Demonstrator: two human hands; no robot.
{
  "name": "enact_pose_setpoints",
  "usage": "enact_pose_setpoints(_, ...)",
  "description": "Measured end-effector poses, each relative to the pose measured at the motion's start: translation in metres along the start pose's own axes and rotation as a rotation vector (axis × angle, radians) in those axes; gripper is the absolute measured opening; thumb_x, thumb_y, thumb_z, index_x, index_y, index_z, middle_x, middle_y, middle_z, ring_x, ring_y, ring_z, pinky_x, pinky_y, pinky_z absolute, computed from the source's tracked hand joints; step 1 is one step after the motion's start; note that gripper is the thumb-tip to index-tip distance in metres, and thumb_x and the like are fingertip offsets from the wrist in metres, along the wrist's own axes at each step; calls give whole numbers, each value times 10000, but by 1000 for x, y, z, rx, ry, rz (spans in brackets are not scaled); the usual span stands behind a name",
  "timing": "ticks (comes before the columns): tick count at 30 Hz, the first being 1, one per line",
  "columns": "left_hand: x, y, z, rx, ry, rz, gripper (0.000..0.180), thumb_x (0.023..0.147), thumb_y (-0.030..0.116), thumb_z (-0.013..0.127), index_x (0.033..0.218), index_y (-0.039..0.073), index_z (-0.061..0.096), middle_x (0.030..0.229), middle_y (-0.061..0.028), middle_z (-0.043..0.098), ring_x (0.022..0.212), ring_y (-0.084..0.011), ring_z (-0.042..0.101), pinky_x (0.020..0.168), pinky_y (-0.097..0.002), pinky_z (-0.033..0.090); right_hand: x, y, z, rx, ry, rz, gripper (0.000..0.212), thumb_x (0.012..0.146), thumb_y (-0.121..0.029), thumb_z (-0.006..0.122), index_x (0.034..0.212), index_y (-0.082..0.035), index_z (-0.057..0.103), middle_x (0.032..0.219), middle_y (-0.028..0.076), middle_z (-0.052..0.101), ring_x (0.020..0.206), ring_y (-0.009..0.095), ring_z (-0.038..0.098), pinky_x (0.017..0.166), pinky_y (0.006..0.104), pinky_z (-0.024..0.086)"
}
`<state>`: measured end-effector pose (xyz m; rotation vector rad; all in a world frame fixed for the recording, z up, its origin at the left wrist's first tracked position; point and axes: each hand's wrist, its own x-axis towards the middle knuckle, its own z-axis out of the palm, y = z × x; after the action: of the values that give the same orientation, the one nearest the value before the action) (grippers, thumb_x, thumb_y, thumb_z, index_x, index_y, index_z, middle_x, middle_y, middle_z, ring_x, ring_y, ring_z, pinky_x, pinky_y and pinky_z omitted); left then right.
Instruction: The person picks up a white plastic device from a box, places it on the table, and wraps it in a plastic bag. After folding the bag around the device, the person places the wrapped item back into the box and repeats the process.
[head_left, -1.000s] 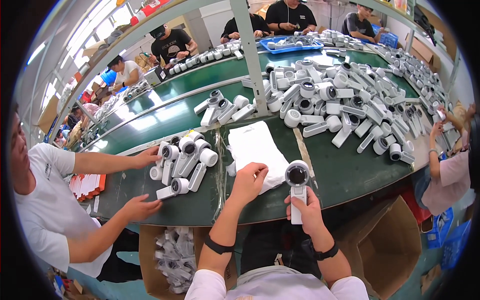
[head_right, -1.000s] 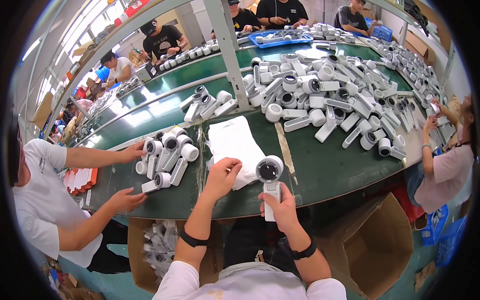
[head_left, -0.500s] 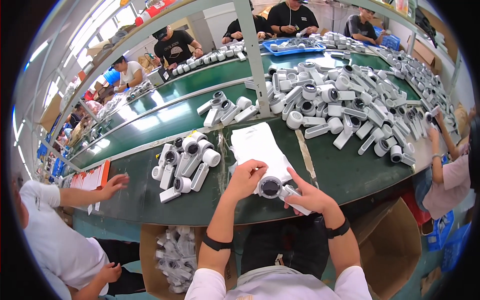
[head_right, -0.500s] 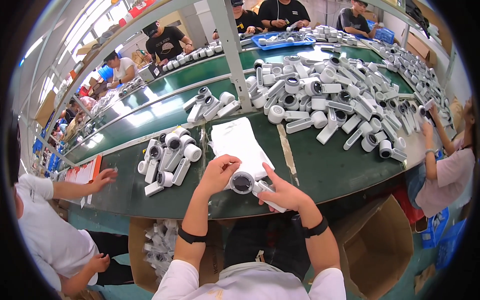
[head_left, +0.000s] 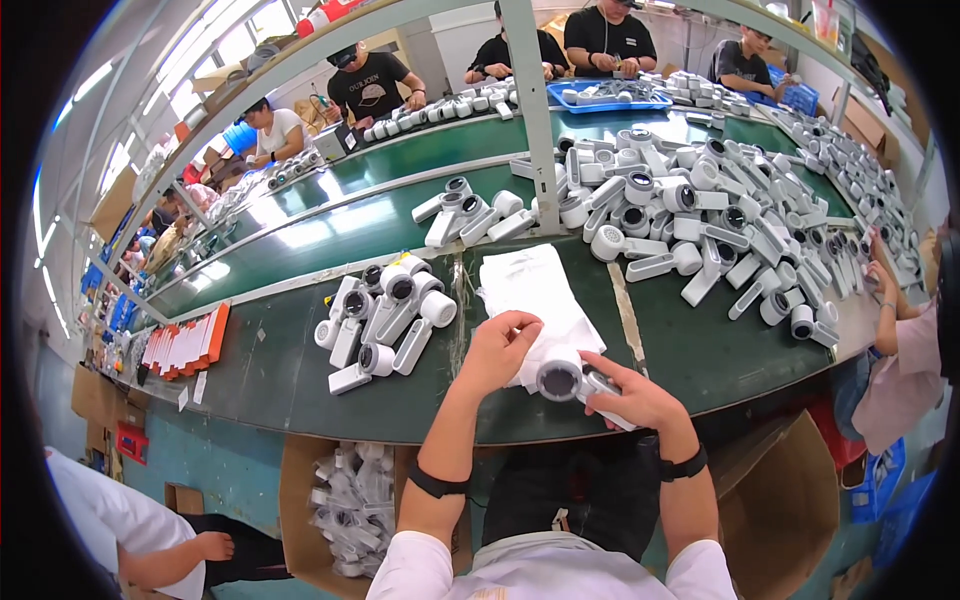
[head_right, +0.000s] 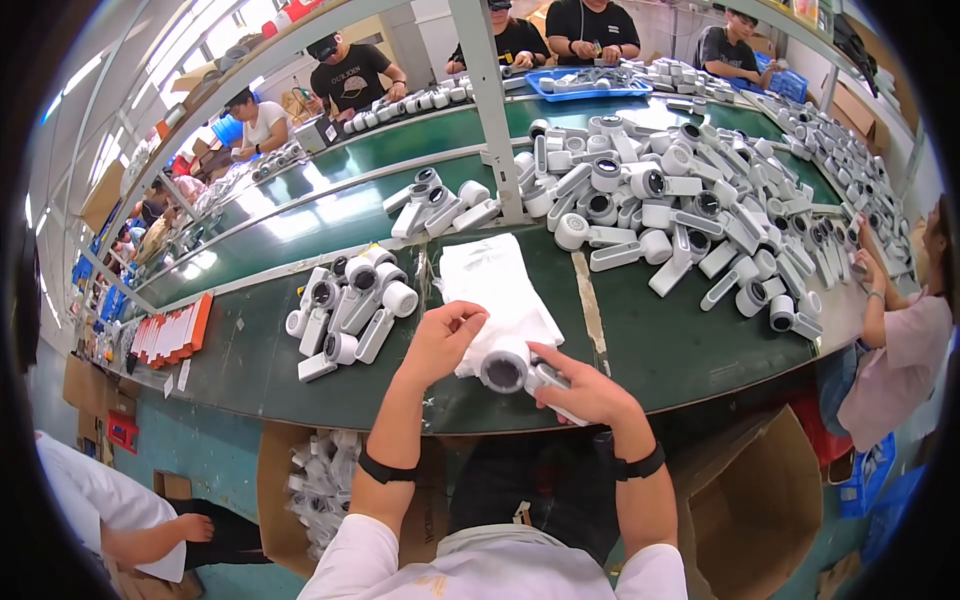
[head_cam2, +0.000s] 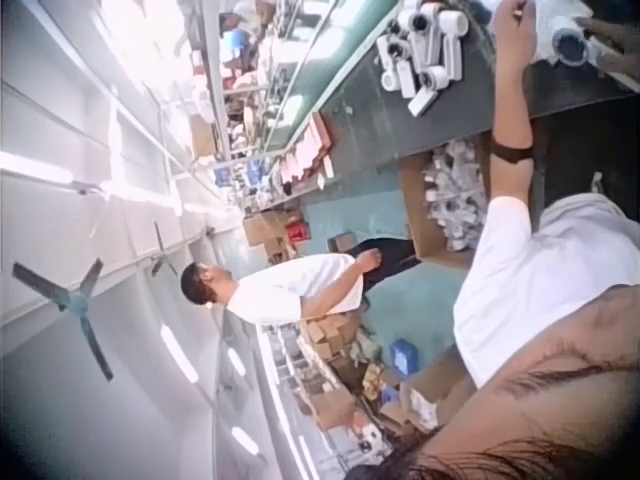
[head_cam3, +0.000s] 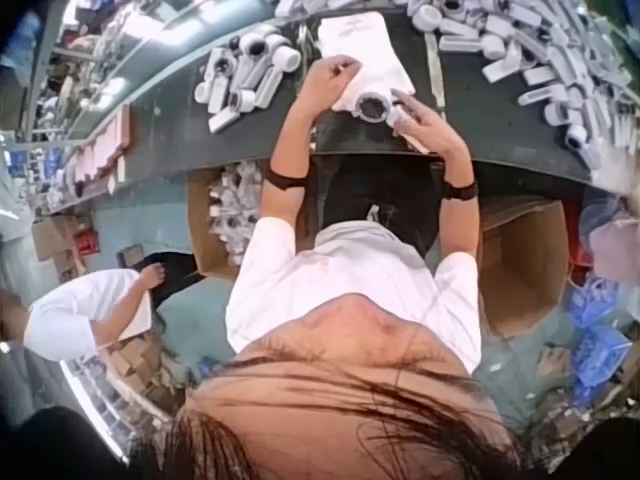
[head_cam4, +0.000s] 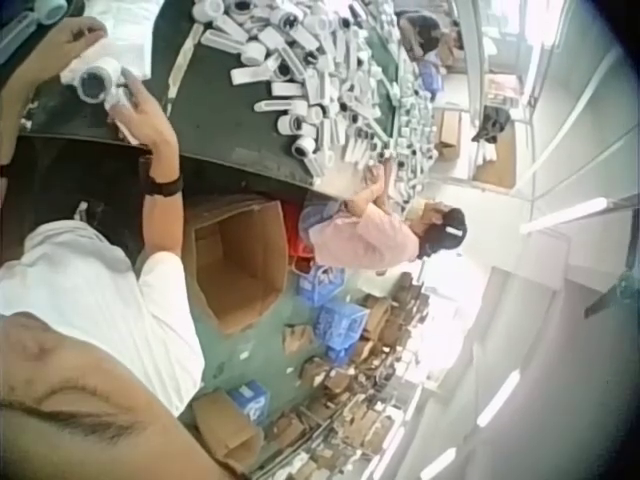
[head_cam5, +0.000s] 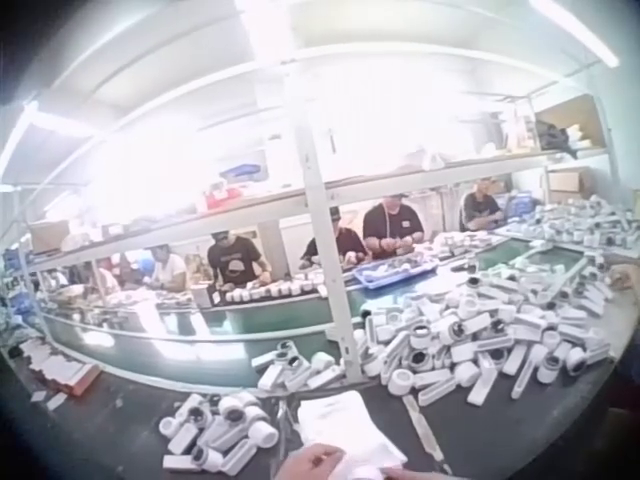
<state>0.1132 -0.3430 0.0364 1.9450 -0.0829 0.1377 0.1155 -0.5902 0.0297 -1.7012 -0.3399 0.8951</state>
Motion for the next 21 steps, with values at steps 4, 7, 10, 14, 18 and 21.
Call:
enact_pose_setpoints(4,4,3,8,-19,-31,-12,166,912,129,632,1002,-1,682,785,5,649,669,-38,509,607,-204,430,-14,-2,-11,-37,-154,-70,886,830,-98,620,1534,-210,95,847,77,660,593,116,560,578,251,486)
enact_pose_setpoints(7,6,5,14,-70,-78,-1,166,909,123,634,1007,0,687,800,8,653,685,-39,519,612,-205,434,-11,-9,-8,-73,-144,-53,981,824,-71,623,1532,-212,-42,845,90,674,582,117,561,573,250,488)
enact_pose_setpoints(10,5,12,12,-192,-161,-65,172,893,143,647,990,8,692,815,-11,667,659,-67,526,604,-233,451,2,-14,-9,-80,-161,-43,1013,822,-75,627,1526,-219,-86,842,92,677,576,120,559,573,253,488)
enact_pose_setpoints(14,7,11,4,-128,-237,-98,157,890,132,650,984,15,696,803,-13,666,689,-75,552,632,-238,465,14,-10,-15,-105,-192,-71,849,848,-110,615,1532,-229,127,860,67,650,603,116,561,573,256,492)
enact_pose_setpoints(18,2,10,-1,-72,-167,-65,135,896,108,641,971,4,687,815,-16,654,713,-72,563,648,-240,465,13,-8,-8,-41,-15,-74,692,877,-127,599,1496,-225,306,874,41,618,610,109,553,562,253,490)
enact_pose_setpoints(21,-5,8,2,12,-77,15,111,895,83,633,952,0,680,823,-30,646,725,-94,575,656,-244,463,14,-5,6,24,64,-53,668,888,-132,596,1489,-222,319,847,45,614,599,109,543,545,257,487)
